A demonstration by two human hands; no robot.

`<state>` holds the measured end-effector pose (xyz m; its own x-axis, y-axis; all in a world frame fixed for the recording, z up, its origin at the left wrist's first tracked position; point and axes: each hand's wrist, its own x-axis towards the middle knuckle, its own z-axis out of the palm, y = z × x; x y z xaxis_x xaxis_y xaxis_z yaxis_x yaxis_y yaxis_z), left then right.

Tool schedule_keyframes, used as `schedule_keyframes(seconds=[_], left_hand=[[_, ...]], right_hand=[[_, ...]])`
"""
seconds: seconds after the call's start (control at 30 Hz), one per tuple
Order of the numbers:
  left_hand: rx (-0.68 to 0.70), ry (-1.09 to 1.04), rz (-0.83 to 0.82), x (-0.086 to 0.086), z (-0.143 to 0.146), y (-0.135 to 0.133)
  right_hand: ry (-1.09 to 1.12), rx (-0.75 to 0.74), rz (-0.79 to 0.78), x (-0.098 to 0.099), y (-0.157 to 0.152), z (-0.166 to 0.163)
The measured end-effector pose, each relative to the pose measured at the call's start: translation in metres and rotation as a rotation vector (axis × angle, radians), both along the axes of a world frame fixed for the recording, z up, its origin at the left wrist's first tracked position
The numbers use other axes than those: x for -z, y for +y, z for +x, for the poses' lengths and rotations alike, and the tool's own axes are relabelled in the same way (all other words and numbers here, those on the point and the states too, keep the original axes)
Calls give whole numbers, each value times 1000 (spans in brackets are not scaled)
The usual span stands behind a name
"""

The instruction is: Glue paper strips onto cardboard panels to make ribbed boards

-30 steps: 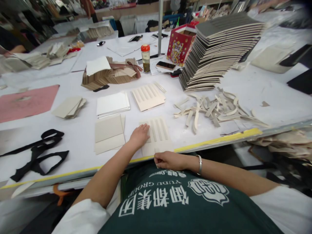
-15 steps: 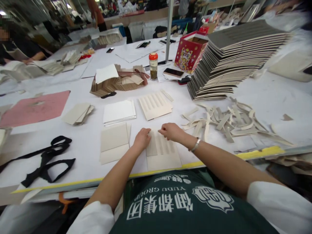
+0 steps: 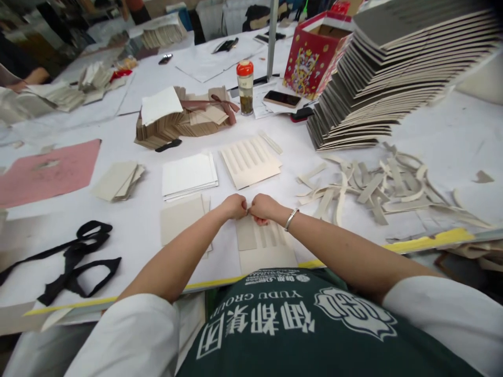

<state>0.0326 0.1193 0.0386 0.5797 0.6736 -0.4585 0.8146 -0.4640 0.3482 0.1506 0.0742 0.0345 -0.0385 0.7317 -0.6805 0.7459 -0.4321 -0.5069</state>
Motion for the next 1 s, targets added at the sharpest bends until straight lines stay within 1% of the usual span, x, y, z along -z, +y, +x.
schedule_keyframes(seconds=[0.2, 0.27, 0.33, 0.4, 0.47, 0.53, 0.57, 0.67, 0.8, 0.9, 0.97, 1.0], left_hand=[[-26, -124, 137, 2, -19, -28], [-66, -201, 174, 5, -30, -40], [-59, -276, 214, 8, -41, -53], [3, -279, 262, 10, -51, -65], [71, -218, 299, 10, -57, -74], [118, -136, 320, 8, -59, -77], [141, -101, 329, 6, -59, -77], [181, -39, 359, 5, -58, -75], [132, -34, 370, 12, -58, -76], [68, -69, 380, 19, -61, -79], [27, -101, 384, 22, -63, -81], [13, -118, 377, 23, -65, -81]], right_hand=[[11, -4, 21, -5, -7, -3], [4, -22, 34, -7, -9, -4], [-17, -64, 47, -8, -12, -4], [-90, -166, 132, -10, -15, -2], [-192, -272, 287, -12, -17, -1], [-260, -339, 435, -14, -17, -1], [-270, -364, 473, -15, -16, -2], [-272, -470, 480, -17, -7, -9], [-293, -560, 423, -20, 0, -21], [-281, -621, 399, -24, -14, -23], [-243, -687, 406, -26, -31, -22], [-230, -697, 434, -27, -41, -20]])
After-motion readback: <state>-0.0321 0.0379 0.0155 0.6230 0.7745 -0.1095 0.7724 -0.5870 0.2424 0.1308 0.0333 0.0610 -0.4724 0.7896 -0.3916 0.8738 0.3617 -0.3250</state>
